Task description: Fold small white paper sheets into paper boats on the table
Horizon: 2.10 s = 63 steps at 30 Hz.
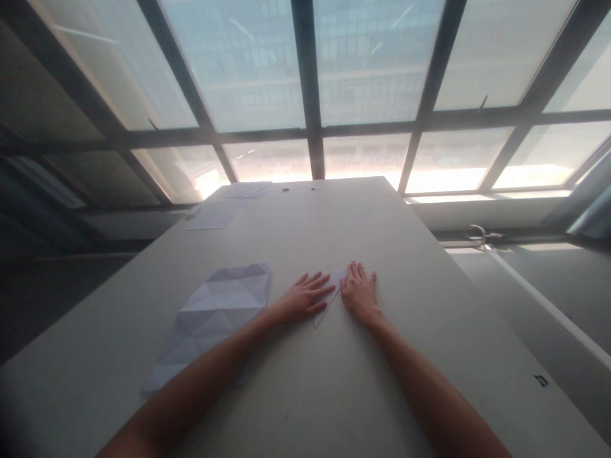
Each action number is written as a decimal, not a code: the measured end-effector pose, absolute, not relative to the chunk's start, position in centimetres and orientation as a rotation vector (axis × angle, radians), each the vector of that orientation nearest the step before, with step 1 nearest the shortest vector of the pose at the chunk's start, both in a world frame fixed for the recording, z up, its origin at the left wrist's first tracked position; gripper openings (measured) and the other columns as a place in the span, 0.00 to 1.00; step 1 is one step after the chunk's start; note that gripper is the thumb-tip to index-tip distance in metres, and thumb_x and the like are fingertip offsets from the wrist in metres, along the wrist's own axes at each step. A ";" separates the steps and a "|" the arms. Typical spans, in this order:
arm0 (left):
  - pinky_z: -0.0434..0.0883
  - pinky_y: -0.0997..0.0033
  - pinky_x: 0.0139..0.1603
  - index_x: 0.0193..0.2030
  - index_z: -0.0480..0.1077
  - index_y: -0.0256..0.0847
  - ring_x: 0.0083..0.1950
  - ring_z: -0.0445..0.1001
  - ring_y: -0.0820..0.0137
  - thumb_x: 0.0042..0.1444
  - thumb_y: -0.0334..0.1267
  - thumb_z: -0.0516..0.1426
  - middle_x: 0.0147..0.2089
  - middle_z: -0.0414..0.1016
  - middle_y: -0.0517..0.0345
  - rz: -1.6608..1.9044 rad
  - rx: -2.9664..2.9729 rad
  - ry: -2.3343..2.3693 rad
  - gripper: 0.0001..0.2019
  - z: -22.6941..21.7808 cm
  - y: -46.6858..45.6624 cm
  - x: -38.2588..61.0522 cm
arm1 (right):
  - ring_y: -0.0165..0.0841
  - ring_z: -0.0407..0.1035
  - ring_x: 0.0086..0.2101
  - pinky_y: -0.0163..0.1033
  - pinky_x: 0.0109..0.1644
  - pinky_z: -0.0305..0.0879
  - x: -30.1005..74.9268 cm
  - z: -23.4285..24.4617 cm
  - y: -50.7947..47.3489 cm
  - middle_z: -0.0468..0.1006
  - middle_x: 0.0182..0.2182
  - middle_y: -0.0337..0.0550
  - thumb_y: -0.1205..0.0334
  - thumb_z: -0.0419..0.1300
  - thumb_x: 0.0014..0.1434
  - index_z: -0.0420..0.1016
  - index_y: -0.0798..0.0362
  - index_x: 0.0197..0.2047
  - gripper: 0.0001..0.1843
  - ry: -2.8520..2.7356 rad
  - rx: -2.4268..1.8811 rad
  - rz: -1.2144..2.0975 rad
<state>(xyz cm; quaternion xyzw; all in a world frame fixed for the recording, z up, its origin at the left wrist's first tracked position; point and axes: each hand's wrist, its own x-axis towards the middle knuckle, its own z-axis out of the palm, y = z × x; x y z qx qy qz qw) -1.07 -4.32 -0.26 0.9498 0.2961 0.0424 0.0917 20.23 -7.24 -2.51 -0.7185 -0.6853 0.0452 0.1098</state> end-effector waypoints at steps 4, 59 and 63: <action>0.44 0.46 0.72 0.72 0.52 0.56 0.76 0.44 0.57 0.68 0.55 0.46 0.75 0.46 0.58 0.121 2.811 0.895 0.27 -0.3 -4.3 -1.0 | 0.42 0.39 0.70 0.63 0.69 0.31 20.2 -2.6 -7.3 0.48 0.71 0.56 0.55 0.38 0.69 0.49 0.60 0.72 0.32 -2.001 -2.100 0.123; 0.50 0.43 0.71 0.62 0.68 0.54 0.74 0.51 0.58 0.69 0.49 0.46 0.71 0.58 0.59 0.258 2.768 1.082 0.19 -0.3 -4.6 -0.6 | 0.39 0.42 0.69 0.53 0.71 0.35 20.3 -2.5 -7.2 0.52 0.71 0.50 0.56 0.44 0.68 0.54 0.59 0.71 0.31 -2.153 -1.895 0.222; 0.50 0.41 0.70 0.60 0.69 0.54 0.73 0.52 0.57 0.69 0.53 0.44 0.71 0.60 0.60 0.314 2.758 1.166 0.20 -0.2 -4.8 -0.6 | 0.41 0.52 0.65 0.48 0.68 0.43 20.4 -1.9 -7.4 0.60 0.67 0.51 0.52 0.48 0.68 0.63 0.56 0.67 0.28 -2.126 -1.900 0.170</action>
